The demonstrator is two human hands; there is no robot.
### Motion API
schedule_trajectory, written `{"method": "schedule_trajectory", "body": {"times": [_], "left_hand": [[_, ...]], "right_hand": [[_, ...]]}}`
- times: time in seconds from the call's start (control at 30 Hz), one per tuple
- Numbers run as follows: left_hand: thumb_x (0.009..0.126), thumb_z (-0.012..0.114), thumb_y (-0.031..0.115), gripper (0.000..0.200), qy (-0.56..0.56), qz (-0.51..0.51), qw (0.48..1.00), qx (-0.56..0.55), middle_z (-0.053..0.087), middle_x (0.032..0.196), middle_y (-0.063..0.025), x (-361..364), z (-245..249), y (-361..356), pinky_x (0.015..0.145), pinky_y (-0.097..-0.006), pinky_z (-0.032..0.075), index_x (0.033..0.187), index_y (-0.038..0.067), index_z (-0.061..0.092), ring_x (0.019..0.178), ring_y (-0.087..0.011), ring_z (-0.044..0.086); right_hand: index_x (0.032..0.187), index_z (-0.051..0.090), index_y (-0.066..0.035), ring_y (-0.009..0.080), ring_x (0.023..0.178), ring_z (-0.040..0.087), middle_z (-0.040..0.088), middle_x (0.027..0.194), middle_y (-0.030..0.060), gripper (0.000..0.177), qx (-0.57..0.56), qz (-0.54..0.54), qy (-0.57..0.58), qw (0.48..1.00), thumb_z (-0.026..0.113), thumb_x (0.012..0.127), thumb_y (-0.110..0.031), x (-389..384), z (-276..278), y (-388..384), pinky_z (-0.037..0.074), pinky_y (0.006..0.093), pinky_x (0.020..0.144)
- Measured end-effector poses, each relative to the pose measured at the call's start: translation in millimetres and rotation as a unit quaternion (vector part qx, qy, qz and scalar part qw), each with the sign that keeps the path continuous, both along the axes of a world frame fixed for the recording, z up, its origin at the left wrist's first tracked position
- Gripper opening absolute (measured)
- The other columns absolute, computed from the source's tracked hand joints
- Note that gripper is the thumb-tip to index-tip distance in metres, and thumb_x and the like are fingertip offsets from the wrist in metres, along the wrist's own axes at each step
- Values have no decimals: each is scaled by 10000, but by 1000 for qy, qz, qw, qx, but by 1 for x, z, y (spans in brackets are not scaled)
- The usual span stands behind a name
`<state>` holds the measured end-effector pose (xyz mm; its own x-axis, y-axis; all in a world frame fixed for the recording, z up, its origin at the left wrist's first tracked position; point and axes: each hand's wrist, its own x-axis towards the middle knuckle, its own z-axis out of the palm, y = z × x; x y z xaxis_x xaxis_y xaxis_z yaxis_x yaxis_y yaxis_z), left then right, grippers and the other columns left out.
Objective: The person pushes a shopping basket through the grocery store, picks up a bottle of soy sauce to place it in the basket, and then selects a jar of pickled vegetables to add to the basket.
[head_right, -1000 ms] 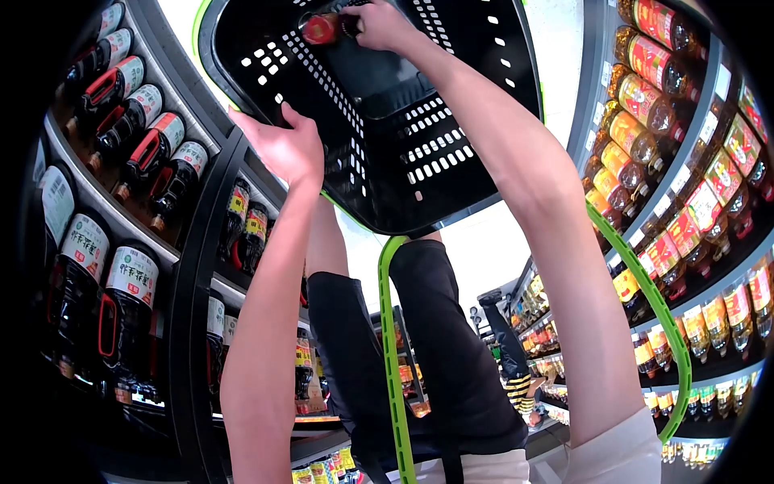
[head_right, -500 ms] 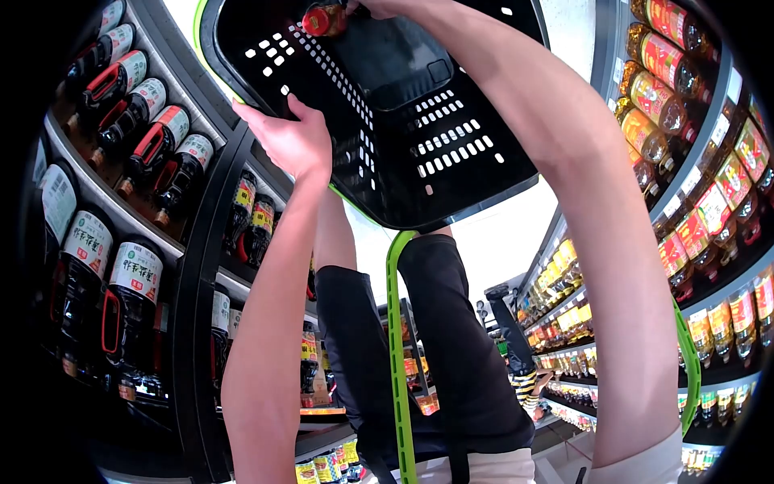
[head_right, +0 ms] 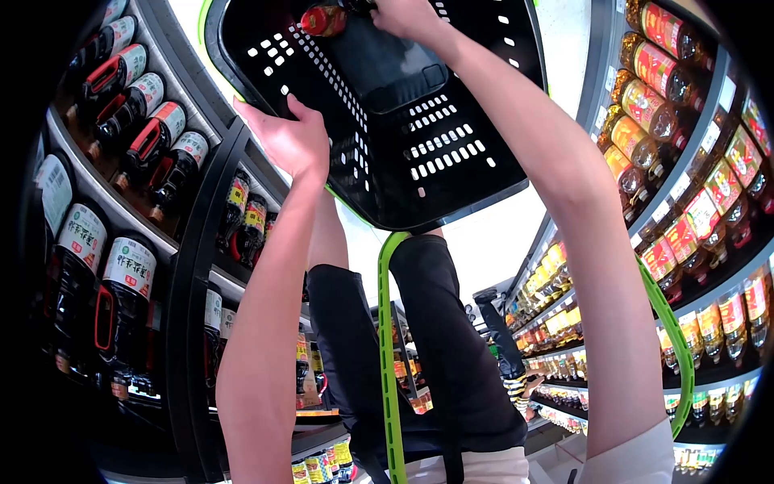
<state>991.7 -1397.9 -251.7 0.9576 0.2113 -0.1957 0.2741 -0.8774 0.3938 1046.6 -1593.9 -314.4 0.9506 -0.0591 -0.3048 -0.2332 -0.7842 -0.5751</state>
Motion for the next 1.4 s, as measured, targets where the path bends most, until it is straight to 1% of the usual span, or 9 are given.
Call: {"method": "schedule_trajectory", "body": {"times": [0.07, 0.33, 0.73, 0.9, 1.0, 1.07, 1.1, 1.27, 1.4], "left_hand": [[780, 577, 147, 724, -19, -11, 1000, 3, 485, 1072, -241, -2, -6, 3, 748, -463, 473, 1346, -43, 167, 865, -409, 571], [805, 537, 150, 702, 41, 29, 998, -36, 460, 1114, -245, 1, 6, -1, 802, -467, 450, 1357, 18, 123, 895, -416, 558], [800, 540, 134, 724, 130, 50, 986, -94, 493, 1076, -234, -5, 18, 5, 850, -441, 424, 1359, 12, 97, 937, -385, 553], [673, 605, 196, 512, 250, -21, 954, -163, 507, 1073, -312, -68, 1, 51, 907, -426, 385, 1074, -80, 445, 1035, -434, 484], [656, 641, 219, 475, 359, -39, 922, -140, 614, 1005, -222, -112, 45, 64, 837, -401, 447, 1078, 20, 547, 965, -370, 578], [794, 539, 243, 344, 499, -304, 807, -83, 605, 926, -147, -126, 97, 65, 698, -344, 517, 1077, 51, 571, 890, -269, 606], [839, 504, 313, 360, 625, 23, 733, -267, 550, 900, -85, -150, 114, 67, 591, -335, 530, 1102, 80, 579, 834, -204, 563], [783, 632, 342, 409, 623, 88, 728, -274, 482, 903, -64, -194, 223, 59, 634, -463, 516, 1028, 44, 497, 831, -215, 500], [768, 653, 319, 478, 590, 60, 746, -304, 542, 870, -80, -233, 271, 63, 635, -371, 515, 1120, 30, 507, 752, -198, 523]], "right_hand": [[1269, 418, -50, 406, 1148, 424, 384, 1294, 237, 564, -7, 65, -127, 990, 540, 720, -1, -15, -5, -5, 412, 389, 934], [1336, 317, -118, 324, 1090, 497, 288, 1382, 161, 641, -49, 73, 44, 995, 518, 735, -25, -99, 39, -12, 470, 370, 867], [1033, 542, -24, 289, 972, 540, 504, 1013, 142, 295, 17, 183, 227, 956, 524, 743, -75, -137, 139, -4, 473, 367, 825], [1005, 551, -14, 309, 975, 545, 517, 1021, 156, 295, -70, 181, 230, 954, 556, 719, -85, -183, 155, -36, 476, 401, 823], [959, 554, -22, 309, 947, 550, 516, 1001, 158, 259, -103, 188, 261, 941, 567, 709, -87, -207, 184, -52, 487, 404, 792], [950, 553, -25, 324, 905, 569, 519, 976, 176, 239, -95, 163, 259, 947, 552, 725, -105, -223, 209, -65, 496, 410, 772], [955, 551, -25, 329, 917, 569, 520, 975, 179, 239, -107, 134, 294, 940, 539, 734, -117, -224, 228, -69, 494, 413, 782], [1137, 518, -63, 369, 1048, 512, 480, 1151, 223, 409, -147, 102, 393, 902, 507, 762, -223, -264, 300, -107, 447, 434, 877], [1010, 560, -28, 357, 911, 586, 611, 942, 215, 386, -90, 80, 440, 890, 549, 744, -307, -325, 342, -136, 460, 438, 817]]}}
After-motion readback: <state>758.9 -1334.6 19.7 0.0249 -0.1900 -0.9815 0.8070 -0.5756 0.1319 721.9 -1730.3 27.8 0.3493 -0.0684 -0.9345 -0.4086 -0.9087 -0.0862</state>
